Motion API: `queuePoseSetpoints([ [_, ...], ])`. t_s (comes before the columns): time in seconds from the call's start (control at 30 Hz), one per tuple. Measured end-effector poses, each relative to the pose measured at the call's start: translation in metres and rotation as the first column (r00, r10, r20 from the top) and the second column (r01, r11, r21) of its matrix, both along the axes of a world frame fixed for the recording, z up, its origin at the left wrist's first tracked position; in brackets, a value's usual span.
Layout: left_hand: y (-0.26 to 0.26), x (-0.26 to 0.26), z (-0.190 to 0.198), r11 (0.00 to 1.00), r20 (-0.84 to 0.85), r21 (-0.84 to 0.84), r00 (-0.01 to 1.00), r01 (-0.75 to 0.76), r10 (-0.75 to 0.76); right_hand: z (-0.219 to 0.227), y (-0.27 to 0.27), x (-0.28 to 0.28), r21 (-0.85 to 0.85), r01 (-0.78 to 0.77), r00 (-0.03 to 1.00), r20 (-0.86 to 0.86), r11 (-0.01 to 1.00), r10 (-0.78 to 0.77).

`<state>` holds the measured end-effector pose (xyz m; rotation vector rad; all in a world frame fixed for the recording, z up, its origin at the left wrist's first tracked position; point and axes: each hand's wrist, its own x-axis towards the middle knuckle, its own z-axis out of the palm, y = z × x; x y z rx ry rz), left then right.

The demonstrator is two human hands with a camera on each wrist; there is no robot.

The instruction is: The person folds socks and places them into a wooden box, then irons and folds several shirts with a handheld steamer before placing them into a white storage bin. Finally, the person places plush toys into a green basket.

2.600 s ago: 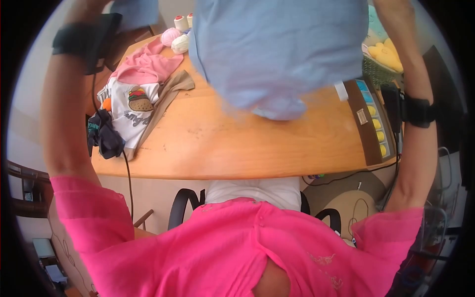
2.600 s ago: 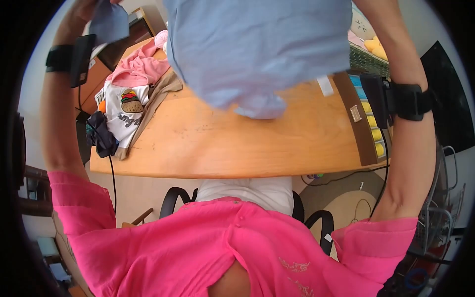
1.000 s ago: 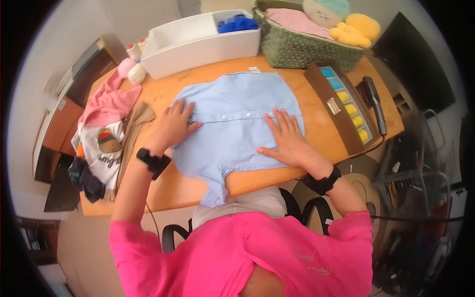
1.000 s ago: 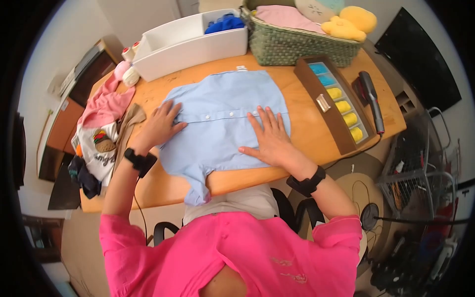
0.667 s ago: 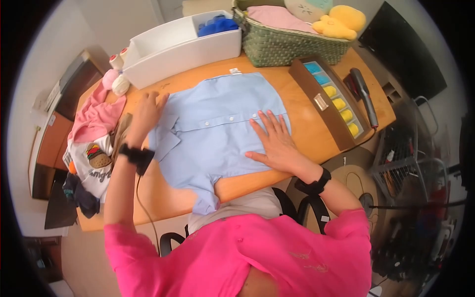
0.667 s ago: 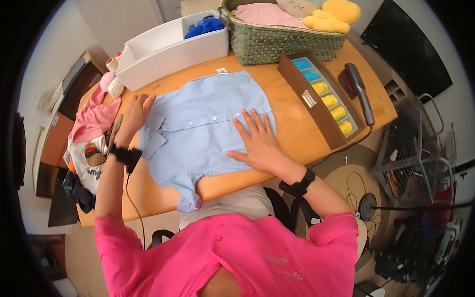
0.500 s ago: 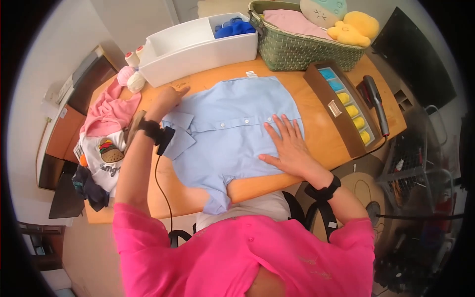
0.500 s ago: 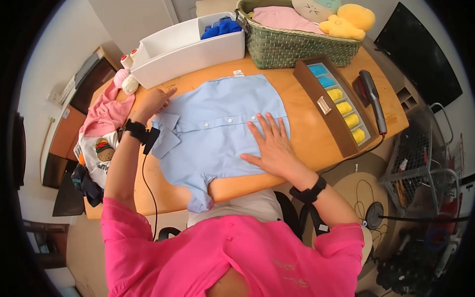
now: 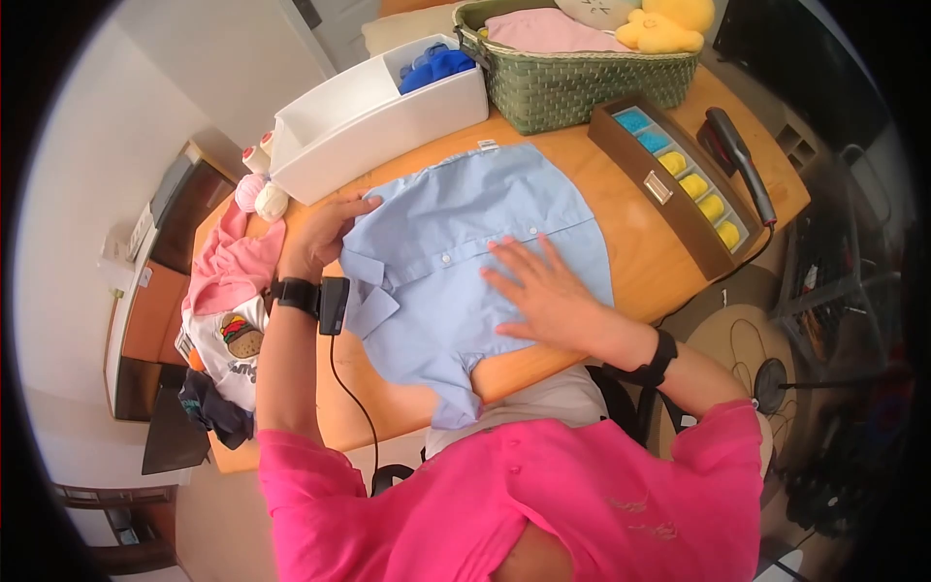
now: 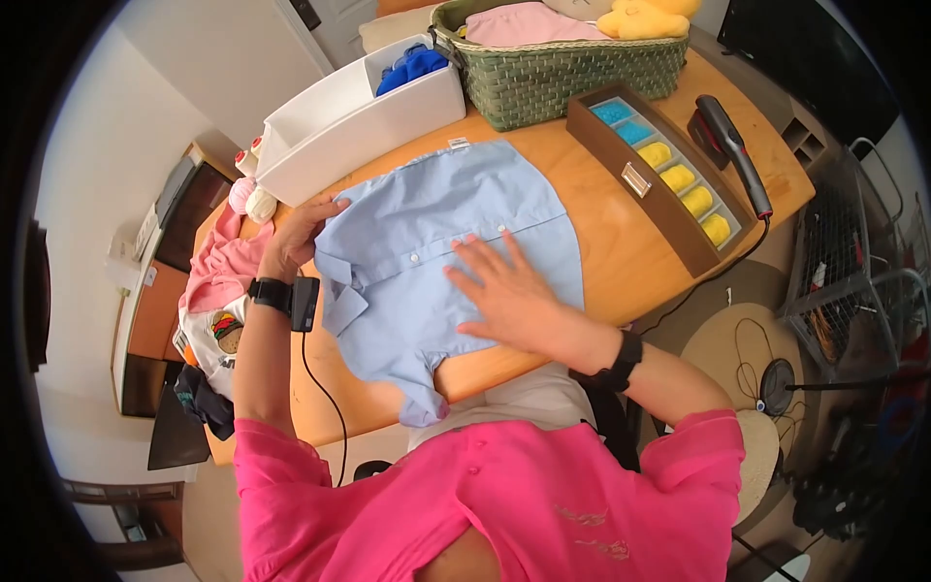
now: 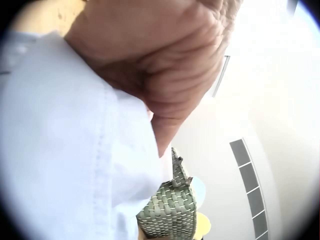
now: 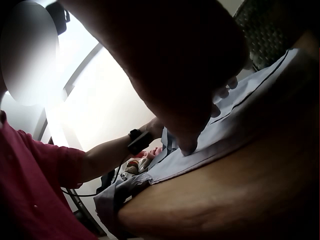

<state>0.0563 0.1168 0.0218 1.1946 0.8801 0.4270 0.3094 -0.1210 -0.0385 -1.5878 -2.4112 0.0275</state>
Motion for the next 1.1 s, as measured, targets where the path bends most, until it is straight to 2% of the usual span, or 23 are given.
queuePoseSetpoints([
  [0.1, 0.005, -0.009, -0.013, 1.0, 0.071, -0.005, 0.997, -0.028, 0.029, -0.02, -0.001, -0.025, 0.028, -0.054, 0.994, -0.094, 0.998, 0.056],
  [0.2, 0.004, -0.021, -0.015, 0.993, 0.142, 0.074, 0.987, -0.092, 0.081, -0.023, -0.006, -0.032, 0.078, -0.007, 0.988, -0.154, 0.997, 0.019],
  [0.3, -0.004, -0.019, -0.015, 0.981, 0.306, 0.074, 0.941, -0.177, 0.147, -0.025, -0.01, -0.031, 0.094, 0.031, 0.985, -0.174, 0.995, -0.014],
  [0.5, -0.009, -0.006, -0.015, 0.985, 0.411, 0.104, 0.908, -0.135, 0.081, -0.023, -0.011, -0.033, 0.113, 0.029, 0.988, -0.153, 0.993, -0.012],
  [0.6, -0.021, 0.007, -0.001, 0.989, 0.358, 0.07, 0.929, -0.128, 0.095, -0.021, -0.012, -0.033, 0.103, 0.029, 0.989, -0.147, 0.994, -0.014],
  [0.7, -0.02, 0.02, -0.002, 0.983, 0.16, -0.161, 0.98, -0.089, 0.115, -0.021, -0.012, -0.033, 0.101, 0.036, 0.99, -0.14, 0.994, -0.021],
  [0.8, -0.018, 0.022, -0.015, 0.966, 0.072, -0.258, 0.997, -0.017, 0.036, -0.023, -0.012, -0.033, 0.107, 0.036, 0.99, -0.142, 0.994, -0.021],
  [0.93, -0.021, 0.031, -0.022, 0.939, 0.154, -0.341, 0.988, 0.038, 0.016, -0.023, -0.012, -0.032, 0.116, 0.037, 0.989, -0.149, 0.993, -0.019],
  [0.97, -0.022, 0.031, -0.024, 0.99, 0.129, -0.136, 0.991, -0.026, 0.043, -0.024, -0.012, -0.032, 0.117, 0.036, 0.988, -0.153, 0.992, -0.018],
  [1.0, -0.023, 0.032, -0.025, 0.993, 0.11, 0.078, 0.991, -0.085, 0.077, -0.024, -0.012, -0.032, 0.119, 0.035, 0.987, -0.158, 0.992, -0.016],
  [1.03, -0.025, 0.032, -0.024, 0.947, 0.099, 0.289, 0.989, -0.138, 0.113, -0.024, -0.012, -0.032, 0.12, 0.036, 0.987, -0.16, 0.992, -0.017],
  [1.1, -0.028, 0.033, -0.018, 0.837, 0.063, 0.524, 0.987, -0.161, 0.15, -0.024, -0.012, -0.031, 0.122, 0.037, 0.986, -0.166, 0.992, -0.017],
])
